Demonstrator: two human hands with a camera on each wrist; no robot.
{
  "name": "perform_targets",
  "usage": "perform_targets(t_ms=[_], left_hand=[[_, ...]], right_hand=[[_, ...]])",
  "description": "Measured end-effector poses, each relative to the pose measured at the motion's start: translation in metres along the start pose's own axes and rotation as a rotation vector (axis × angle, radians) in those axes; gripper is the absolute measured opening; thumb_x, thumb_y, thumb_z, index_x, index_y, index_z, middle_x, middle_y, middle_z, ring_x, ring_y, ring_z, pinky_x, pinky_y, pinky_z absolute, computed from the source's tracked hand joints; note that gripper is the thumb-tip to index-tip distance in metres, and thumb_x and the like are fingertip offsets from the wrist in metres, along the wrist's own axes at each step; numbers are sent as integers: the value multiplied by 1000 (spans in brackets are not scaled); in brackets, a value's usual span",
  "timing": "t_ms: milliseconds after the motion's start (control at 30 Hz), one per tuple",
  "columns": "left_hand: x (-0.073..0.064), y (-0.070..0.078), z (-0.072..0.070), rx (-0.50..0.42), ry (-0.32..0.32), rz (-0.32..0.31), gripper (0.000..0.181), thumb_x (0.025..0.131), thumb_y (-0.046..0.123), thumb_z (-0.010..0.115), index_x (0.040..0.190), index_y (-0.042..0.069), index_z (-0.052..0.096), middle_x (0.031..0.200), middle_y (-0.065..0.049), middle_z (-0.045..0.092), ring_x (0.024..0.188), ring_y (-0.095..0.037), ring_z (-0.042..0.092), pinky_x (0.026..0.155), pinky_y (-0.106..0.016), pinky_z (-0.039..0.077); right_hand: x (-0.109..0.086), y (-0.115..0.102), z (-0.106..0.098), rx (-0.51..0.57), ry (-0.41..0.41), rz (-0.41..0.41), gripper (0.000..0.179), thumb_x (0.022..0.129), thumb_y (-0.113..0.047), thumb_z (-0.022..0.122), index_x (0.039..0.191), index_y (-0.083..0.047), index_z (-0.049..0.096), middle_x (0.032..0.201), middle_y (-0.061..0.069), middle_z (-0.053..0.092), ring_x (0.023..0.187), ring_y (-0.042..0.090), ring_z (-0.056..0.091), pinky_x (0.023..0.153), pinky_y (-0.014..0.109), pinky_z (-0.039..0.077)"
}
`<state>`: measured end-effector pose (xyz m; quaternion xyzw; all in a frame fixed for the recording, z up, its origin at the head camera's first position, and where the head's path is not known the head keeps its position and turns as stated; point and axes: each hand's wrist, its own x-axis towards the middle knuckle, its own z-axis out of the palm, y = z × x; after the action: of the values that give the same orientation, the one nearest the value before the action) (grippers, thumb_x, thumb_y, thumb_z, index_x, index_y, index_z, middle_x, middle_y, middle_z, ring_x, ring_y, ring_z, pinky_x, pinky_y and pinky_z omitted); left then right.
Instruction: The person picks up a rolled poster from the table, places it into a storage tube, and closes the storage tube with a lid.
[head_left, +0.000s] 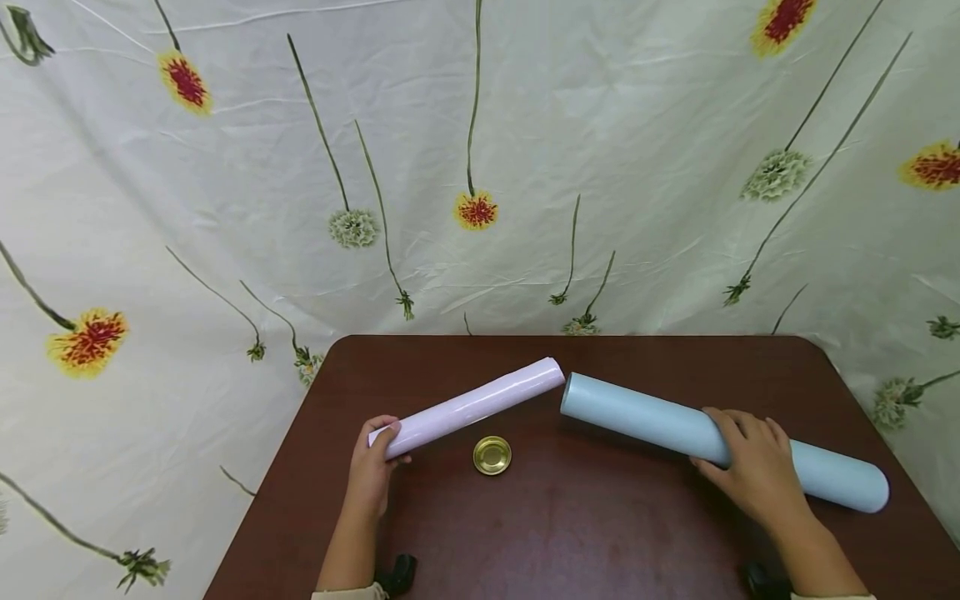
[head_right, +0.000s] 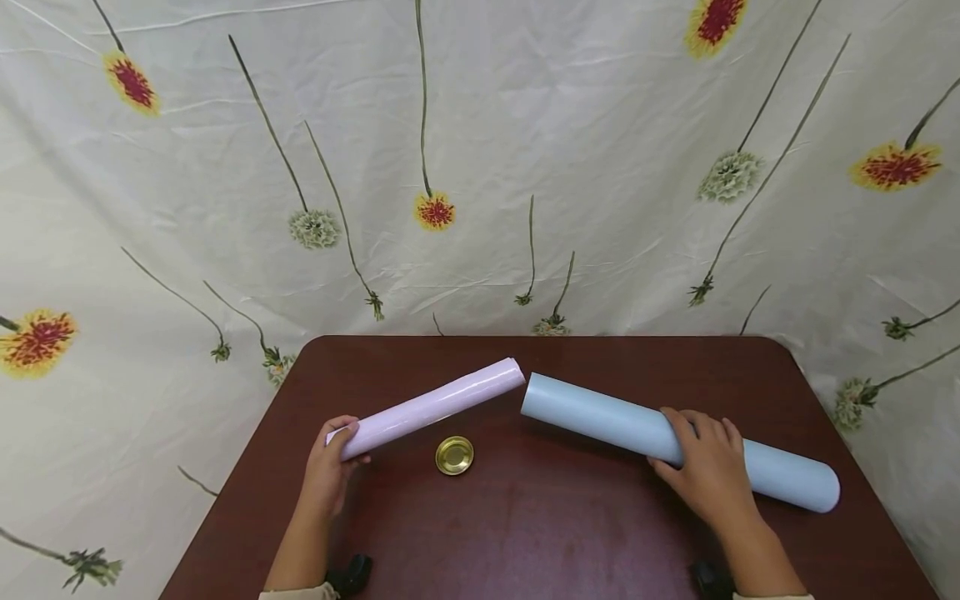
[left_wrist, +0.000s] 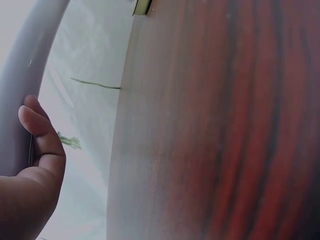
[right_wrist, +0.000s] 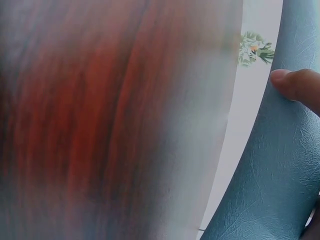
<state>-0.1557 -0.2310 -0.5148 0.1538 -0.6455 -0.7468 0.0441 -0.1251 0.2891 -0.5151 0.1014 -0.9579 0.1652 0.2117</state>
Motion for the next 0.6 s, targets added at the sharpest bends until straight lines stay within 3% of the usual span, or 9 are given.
perform_targets(t_ms=[300, 600], left_hand=[[-2, -3, -1, 0, -56, -10, 4, 100, 19, 57, 103, 16, 58, 106, -2, 54, 91, -19, 54, 65, -27, 52], [-2, -3, 0, 56, -89, -24, 17, 100, 17, 58, 114, 7, 54, 111, -3, 51, 94, -20, 53, 68, -29, 53]], right_hand=[[0, 2, -2, 8, 23, -4, 86, 61, -23, 95, 136, -8, 55, 121, 25, 59, 109, 44, 56, 97, 68, 32], [-2, 3, -2, 25, 25, -12, 87, 61, -22, 95, 137, -10, 54, 120, 23, 59, 109, 42, 55, 93, 64, 34]])
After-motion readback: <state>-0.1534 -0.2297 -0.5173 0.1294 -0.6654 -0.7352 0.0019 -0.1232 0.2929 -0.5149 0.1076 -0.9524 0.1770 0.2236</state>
